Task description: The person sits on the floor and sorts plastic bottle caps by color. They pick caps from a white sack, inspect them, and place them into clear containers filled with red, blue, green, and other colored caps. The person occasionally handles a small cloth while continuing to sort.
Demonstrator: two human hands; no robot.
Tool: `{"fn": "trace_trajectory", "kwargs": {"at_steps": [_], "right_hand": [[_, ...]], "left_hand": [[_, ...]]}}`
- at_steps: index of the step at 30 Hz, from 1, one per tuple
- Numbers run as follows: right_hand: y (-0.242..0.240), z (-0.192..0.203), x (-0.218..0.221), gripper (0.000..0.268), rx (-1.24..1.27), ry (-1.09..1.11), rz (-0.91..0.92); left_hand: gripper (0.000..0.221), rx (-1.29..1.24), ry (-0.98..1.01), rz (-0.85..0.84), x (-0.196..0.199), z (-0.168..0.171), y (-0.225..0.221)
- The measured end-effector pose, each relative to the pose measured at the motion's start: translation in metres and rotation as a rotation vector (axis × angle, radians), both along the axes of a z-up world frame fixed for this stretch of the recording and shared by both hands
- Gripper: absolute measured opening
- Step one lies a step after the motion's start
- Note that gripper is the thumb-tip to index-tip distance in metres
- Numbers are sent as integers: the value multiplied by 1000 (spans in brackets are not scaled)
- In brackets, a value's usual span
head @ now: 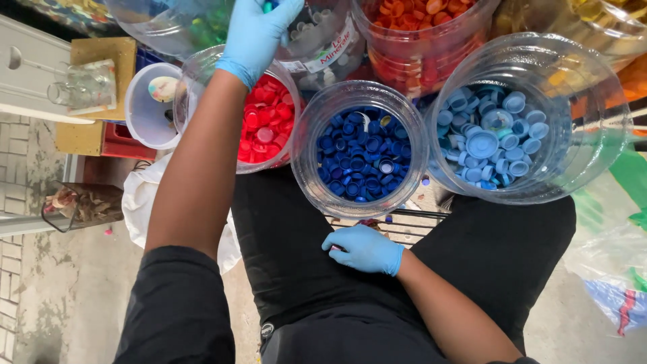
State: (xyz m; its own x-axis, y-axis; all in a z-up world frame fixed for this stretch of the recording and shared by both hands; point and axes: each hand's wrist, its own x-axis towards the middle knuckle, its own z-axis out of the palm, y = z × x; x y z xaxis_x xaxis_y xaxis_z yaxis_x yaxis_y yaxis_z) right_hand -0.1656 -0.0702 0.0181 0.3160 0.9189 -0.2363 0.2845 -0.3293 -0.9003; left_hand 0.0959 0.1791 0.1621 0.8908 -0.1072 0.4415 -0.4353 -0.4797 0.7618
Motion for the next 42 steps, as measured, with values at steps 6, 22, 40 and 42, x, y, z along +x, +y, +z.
{"fn": "trace_trajectory", "kwargs": {"at_steps": [6,22,40,42], "right_hand": [[-3,-3,0,29,18,-1,-16],[-4,7,2,25,-7,73,-26],[-4,11,3,24,8,68,-39],[-3,10,3,24,0,72,-35]], "left_hand": [[52,-786,825,-208,-43,-3,-26],[25,-271,923,-414,-106,-5,-74],[26,-231,915,-368,-113,-17,-72],[27,-221,906,-348,-112,-34,-73]]}}
